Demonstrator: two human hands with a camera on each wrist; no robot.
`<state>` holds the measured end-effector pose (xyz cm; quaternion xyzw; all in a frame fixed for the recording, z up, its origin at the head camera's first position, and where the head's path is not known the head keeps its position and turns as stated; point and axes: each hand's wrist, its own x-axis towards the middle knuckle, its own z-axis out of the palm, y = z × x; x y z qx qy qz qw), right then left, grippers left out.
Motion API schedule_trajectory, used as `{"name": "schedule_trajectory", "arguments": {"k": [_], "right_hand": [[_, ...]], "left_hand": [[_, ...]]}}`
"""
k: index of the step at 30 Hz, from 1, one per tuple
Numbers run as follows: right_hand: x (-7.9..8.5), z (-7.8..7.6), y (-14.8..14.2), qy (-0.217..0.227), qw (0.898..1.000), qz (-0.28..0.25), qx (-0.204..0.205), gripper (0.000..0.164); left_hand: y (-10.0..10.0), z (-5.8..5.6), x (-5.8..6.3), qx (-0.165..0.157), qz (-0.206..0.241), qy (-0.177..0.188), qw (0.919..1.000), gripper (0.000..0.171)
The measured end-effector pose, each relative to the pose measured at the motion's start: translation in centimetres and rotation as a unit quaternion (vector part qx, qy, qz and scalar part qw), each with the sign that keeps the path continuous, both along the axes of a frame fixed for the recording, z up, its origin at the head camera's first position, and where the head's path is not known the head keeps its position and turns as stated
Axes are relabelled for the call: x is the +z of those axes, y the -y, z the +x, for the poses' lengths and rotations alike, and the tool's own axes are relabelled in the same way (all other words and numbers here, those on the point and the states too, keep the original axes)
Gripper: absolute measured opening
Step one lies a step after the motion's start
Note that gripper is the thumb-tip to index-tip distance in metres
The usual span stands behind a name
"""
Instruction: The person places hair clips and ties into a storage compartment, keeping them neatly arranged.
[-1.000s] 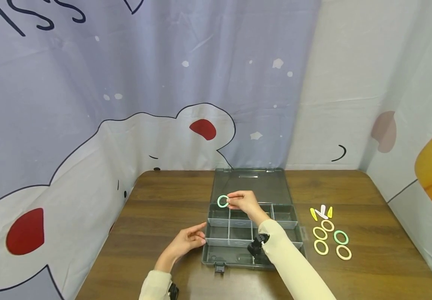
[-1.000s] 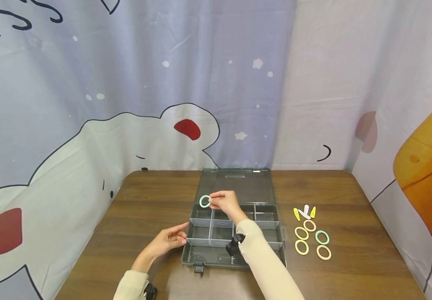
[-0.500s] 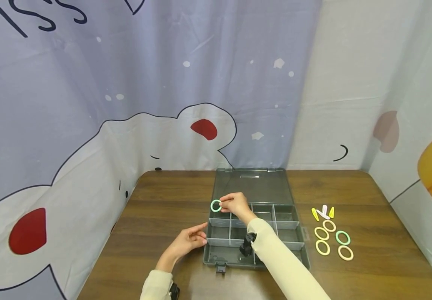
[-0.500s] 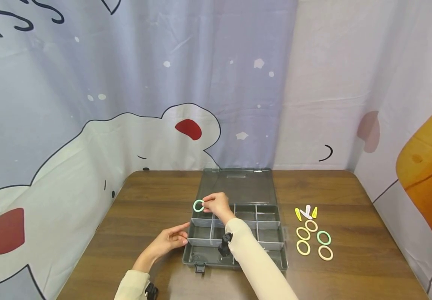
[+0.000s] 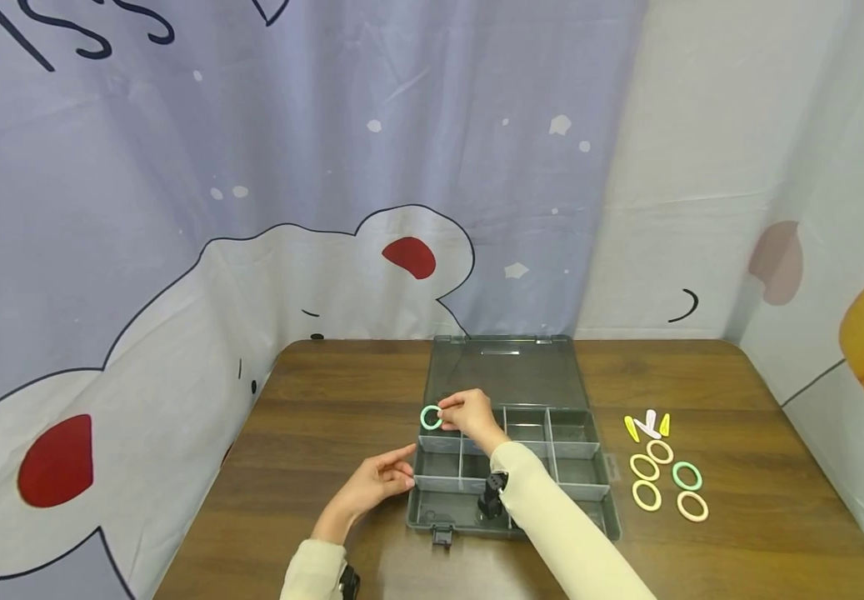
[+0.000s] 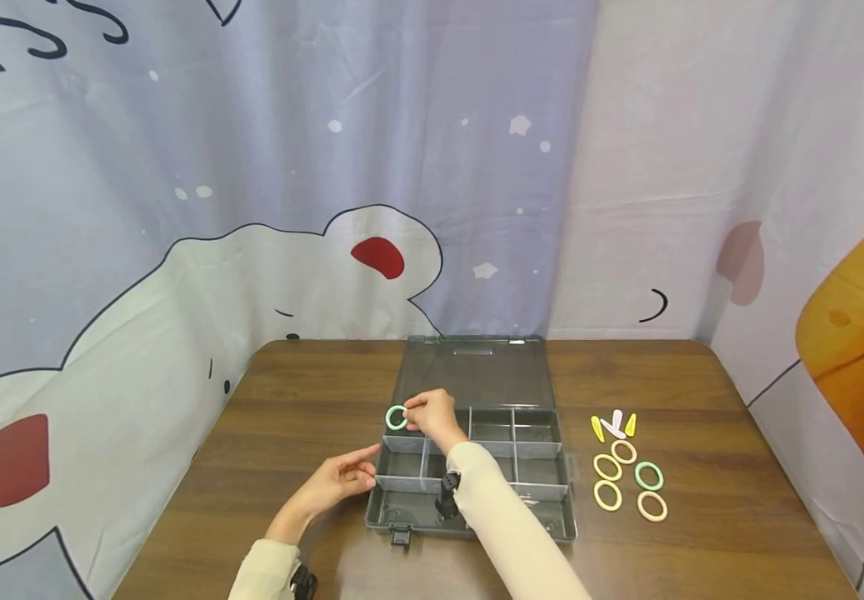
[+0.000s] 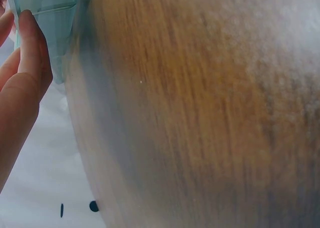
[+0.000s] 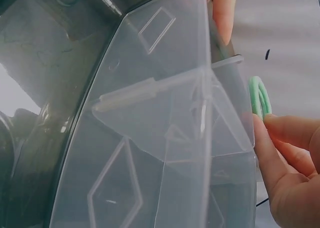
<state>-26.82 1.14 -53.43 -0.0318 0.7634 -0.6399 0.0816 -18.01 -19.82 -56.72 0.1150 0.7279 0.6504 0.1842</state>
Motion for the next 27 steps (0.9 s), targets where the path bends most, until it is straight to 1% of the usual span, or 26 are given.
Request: {"name": "schedule_trajectory", "arguments": {"k": [7, 14, 27], "right_hand": [[-0.11, -0.03, 0.02, -0.008, 1.000, 0.030, -0.003, 0.012], [-0.01, 0.05, 0.10, 0.003, 0.999, 0.033, -0.005, 0.013], [0.13, 0.07, 0.15, -0.015, 0.999, 0.049, 0.000, 0.012]], "left_hand": [[-0.04, -0.04, 0.00, -0.001, -0.003, 0.000, 1.0000, 0.060], [-0.10, -0.02, 0.03, -0.001, -0.004, -0.002, 1.0000, 0.060], [-0.03, 0.08, 0.18, -0.001, -0.004, -0.001, 1.0000, 0.059]]}}
